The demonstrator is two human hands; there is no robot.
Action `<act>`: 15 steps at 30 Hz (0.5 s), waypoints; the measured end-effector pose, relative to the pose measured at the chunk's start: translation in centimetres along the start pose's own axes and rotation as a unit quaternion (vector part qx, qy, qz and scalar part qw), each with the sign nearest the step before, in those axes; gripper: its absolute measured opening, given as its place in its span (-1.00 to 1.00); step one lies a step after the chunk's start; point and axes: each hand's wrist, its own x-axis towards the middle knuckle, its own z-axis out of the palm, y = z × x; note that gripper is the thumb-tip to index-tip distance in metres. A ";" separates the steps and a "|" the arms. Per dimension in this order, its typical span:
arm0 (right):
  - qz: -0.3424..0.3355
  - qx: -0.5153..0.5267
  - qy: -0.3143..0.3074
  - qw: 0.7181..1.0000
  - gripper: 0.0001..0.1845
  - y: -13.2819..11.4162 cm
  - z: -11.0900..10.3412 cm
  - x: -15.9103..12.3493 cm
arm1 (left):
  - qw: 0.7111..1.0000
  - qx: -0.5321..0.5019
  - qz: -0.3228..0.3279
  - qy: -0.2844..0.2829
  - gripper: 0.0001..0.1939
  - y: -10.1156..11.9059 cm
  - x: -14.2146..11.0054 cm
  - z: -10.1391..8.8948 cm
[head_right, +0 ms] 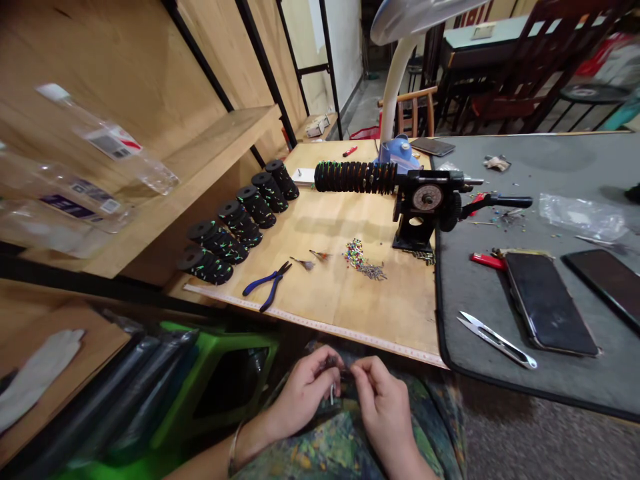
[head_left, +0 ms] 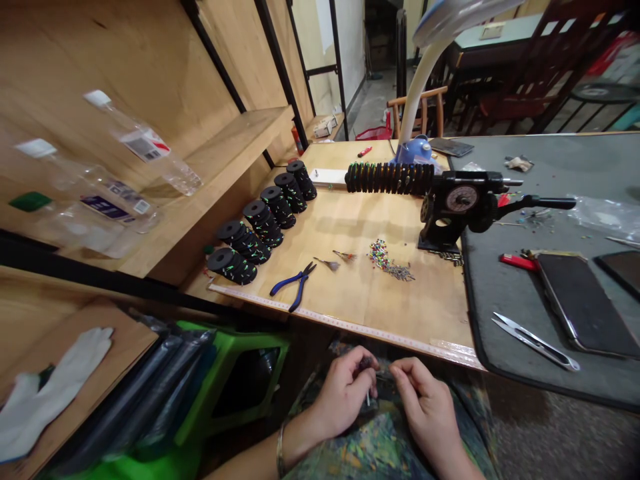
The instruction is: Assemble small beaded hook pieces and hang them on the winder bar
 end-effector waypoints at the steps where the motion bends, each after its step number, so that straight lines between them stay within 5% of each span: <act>1: -0.002 -0.002 0.001 1.000 -0.69 -0.1 0.0 0.0 | 1.000 -0.019 -0.010 -0.003 -0.95 0.0 0.1 0.0; 15: -0.007 0.003 -0.004 1.000 -0.69 0.1 0.1 -0.1 | 0.982 -0.181 -0.054 0.030 -0.87 -0.8 0.6 0.4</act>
